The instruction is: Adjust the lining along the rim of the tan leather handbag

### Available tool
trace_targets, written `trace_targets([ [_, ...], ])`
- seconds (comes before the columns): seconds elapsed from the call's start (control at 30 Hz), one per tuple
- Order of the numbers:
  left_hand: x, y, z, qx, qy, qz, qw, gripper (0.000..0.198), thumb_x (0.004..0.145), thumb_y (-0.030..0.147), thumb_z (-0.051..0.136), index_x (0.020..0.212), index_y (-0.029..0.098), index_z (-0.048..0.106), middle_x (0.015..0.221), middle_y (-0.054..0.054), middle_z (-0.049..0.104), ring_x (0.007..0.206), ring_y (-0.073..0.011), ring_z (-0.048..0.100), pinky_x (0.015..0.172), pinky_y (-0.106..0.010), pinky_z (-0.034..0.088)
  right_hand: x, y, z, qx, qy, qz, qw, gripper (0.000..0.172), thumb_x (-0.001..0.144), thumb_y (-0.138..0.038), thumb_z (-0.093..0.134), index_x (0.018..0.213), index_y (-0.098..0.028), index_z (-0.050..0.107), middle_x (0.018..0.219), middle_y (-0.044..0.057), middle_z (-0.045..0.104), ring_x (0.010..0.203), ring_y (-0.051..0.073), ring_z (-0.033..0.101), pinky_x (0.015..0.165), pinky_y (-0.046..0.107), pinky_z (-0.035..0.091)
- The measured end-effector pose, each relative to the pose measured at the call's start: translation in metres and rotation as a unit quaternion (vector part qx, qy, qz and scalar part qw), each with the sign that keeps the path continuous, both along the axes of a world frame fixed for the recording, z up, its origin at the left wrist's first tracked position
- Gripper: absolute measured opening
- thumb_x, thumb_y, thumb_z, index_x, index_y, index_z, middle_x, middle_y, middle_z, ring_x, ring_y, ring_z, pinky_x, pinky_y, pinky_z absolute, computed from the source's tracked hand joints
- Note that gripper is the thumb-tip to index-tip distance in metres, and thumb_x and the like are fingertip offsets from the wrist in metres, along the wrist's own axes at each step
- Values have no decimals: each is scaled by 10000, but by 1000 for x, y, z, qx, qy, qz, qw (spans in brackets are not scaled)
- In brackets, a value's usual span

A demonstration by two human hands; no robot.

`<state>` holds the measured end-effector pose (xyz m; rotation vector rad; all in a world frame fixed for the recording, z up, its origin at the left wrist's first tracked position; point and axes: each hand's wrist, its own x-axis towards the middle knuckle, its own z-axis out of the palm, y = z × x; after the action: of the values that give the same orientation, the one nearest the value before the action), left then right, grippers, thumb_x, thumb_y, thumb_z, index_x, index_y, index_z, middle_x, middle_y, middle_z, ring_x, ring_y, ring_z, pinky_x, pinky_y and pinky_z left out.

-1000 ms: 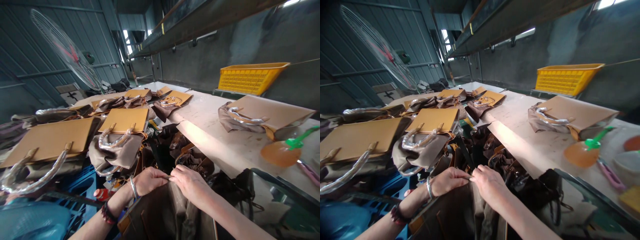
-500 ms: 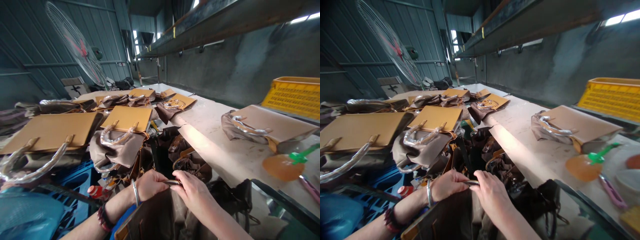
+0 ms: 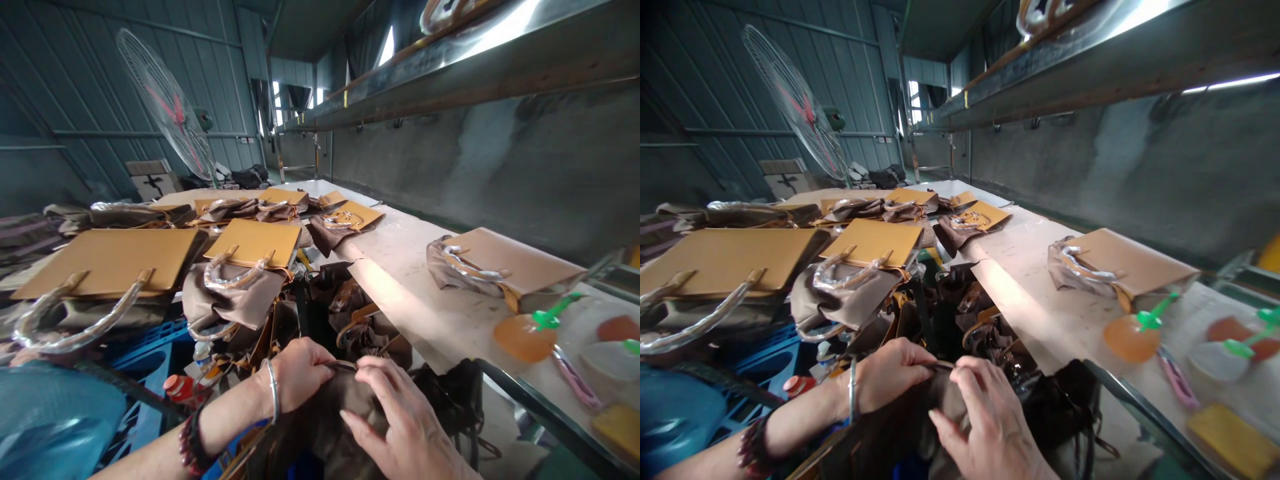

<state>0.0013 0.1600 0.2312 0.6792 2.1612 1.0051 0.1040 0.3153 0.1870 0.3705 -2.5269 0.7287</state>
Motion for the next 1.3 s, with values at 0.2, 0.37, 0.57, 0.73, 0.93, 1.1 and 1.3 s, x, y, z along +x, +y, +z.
trace_targets([
  [0.2, 3, -8, 11, -26, 8, -14, 1000, 271, 628, 237, 447, 713, 132, 682, 539, 22, 506, 529, -108, 436, 455, -183, 316, 1, -2, -1, 0, 3, -8, 1000, 85, 879, -146, 398, 849, -197, 459, 941, 67, 492, 881, 195, 518, 791, 370, 451],
  [0.37, 6, -19, 22, -43, -33, -47, 997, 281, 606, 245, 476, 750, 139, 692, 532, 22, 492, 512, -105, 419, 423, -178, 282, 15, -14, 12, -58, -65, 12, 996, 122, 879, -158, 370, 794, -197, 446, 917, 46, 475, 791, 155, 526, 703, 306, 456],
  [0.57, 7, -27, 1, -40, -123, -57, 990, 353, 589, 299, 502, 813, 99, 688, 553, -1, 513, 510, -111, 412, 456, -196, 311, 14, -19, 0, -27, -123, -42, 991, 119, 874, -183, 402, 763, -193, 443, 831, 35, 492, 735, 169, 518, 658, 309, 437],
  [0.73, 2, -29, -18, -4, -201, -50, 978, 434, 589, 325, 525, 942, 112, 660, 688, -38, 601, 561, -125, 474, 508, -206, 356, 1, -20, -13, 29, -109, -66, 991, 132, 872, -200, 433, 740, -187, 425, 806, 39, 480, 748, 179, 500, 673, 303, 422],
  [0.93, -11, -29, -23, -6, -211, -50, 976, 458, 580, 343, 555, 951, 95, 661, 667, -41, 613, 490, -92, 418, 453, -188, 308, -12, -21, -15, 49, -124, -79, 988, 182, 855, -190, 467, 694, -195, 384, 778, 28, 470, 721, 166, 495, 643, 276, 408],
  [1.1, -17, -30, -32, 9, -250, -42, 967, 442, 570, 338, 597, 936, 99, 664, 663, -33, 625, 507, -108, 469, 462, -189, 331, -18, -21, -18, 57, -131, -86, 986, 197, 848, -190, 486, 677, -192, 388, 767, 20, 475, 676, 154, 489, 600, 271, 381],
  [1.3, -18, -27, -30, 11, -276, -36, 960, 461, 550, 346, 595, 924, 84, 657, 695, -46, 631, 525, -117, 482, 482, -197, 343, -22, -21, -22, 61, -140, -88, 984, 151, 849, -177, 478, 708, -186, 423, 748, 17, 481, 662, 154, 496, 601, 275, 374],
])
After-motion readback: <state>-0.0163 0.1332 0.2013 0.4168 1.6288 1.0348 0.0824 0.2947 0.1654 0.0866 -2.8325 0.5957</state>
